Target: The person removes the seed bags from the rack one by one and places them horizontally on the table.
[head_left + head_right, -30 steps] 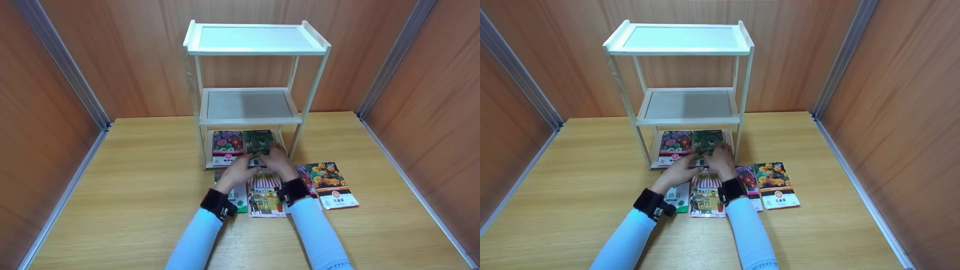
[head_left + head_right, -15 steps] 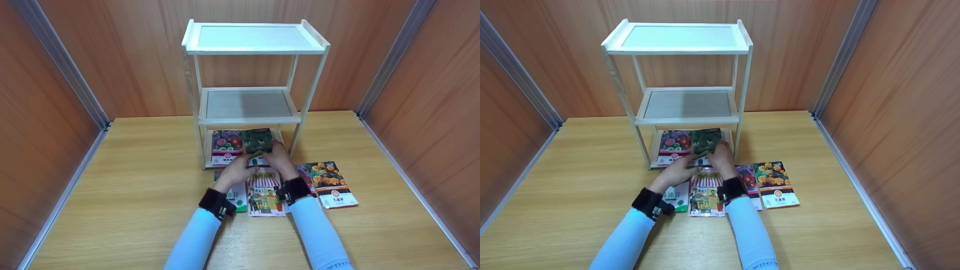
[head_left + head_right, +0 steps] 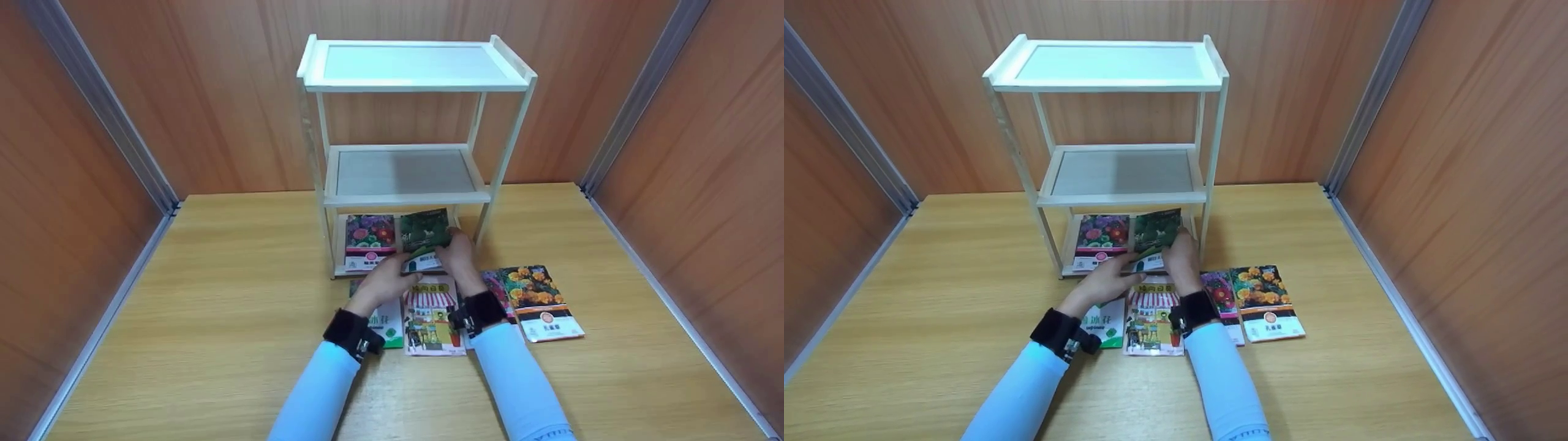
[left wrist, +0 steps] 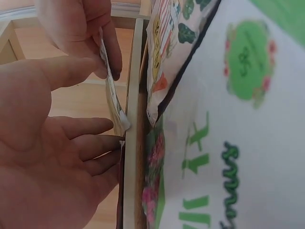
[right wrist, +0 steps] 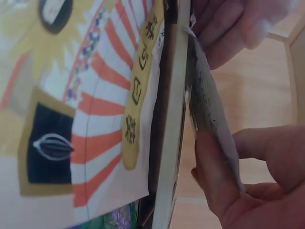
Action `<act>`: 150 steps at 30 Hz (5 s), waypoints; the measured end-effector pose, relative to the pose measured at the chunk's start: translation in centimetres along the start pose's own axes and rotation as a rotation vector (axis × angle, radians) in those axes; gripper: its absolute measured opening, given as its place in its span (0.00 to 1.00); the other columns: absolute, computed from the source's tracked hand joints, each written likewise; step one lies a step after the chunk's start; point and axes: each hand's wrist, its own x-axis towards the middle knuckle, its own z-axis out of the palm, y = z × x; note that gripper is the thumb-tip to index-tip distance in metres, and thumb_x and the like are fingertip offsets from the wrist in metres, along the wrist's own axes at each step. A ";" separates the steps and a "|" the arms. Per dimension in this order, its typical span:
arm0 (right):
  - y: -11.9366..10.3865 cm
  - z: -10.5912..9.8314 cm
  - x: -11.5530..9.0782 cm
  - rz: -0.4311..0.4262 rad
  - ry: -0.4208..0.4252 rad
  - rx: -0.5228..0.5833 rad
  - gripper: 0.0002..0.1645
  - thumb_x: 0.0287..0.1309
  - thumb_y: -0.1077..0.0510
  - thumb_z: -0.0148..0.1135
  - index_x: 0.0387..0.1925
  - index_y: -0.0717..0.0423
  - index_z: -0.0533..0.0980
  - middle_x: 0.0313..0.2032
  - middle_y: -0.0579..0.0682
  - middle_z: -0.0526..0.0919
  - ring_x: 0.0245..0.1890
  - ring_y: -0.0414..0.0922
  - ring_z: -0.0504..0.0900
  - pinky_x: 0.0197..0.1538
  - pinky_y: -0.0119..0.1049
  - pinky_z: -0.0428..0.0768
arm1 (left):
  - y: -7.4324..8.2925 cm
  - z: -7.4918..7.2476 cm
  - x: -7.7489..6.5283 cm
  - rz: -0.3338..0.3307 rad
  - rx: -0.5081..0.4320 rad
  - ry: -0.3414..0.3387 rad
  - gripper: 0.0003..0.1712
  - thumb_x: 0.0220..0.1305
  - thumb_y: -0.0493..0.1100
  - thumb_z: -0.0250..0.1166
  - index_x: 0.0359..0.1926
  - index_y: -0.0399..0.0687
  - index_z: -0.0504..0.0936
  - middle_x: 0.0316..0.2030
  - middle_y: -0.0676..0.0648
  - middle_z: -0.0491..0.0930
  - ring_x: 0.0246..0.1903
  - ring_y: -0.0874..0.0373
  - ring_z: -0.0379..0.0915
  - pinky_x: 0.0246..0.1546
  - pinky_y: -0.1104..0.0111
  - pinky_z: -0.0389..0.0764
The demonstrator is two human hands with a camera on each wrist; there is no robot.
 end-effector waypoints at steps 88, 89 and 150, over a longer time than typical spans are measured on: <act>-5.4 -2.9 -4.2 0.003 -0.391 0.549 0.17 0.59 0.56 0.59 0.47 0.61 0.75 0.38 0.57 0.79 0.33 0.48 0.80 0.43 0.48 0.82 | 0.5 -9.4 -5.0 -0.253 -0.555 0.233 0.28 0.63 0.40 0.63 0.62 0.36 0.68 0.47 0.41 0.78 0.45 0.52 0.74 0.43 0.63 0.79; -5.5 -2.9 -4.3 0.005 -0.403 0.551 0.17 0.58 0.56 0.59 0.48 0.61 0.74 0.39 0.58 0.79 0.35 0.49 0.80 0.44 0.49 0.81 | 0.6 -9.6 -5.3 -0.258 -0.564 0.221 0.27 0.64 0.40 0.62 0.62 0.36 0.68 0.47 0.41 0.78 0.45 0.52 0.74 0.43 0.63 0.80; -9.9 6.2 -9.9 -0.002 -0.533 0.614 0.14 0.49 0.63 0.70 0.40 0.60 0.78 0.29 0.55 0.85 0.25 0.49 0.85 0.37 0.47 0.83 | -5.6 -17.6 -14.3 -0.492 -0.407 0.093 0.20 0.60 0.46 0.67 0.46 0.36 0.79 0.37 0.40 0.83 0.34 0.49 0.83 0.39 0.58 0.83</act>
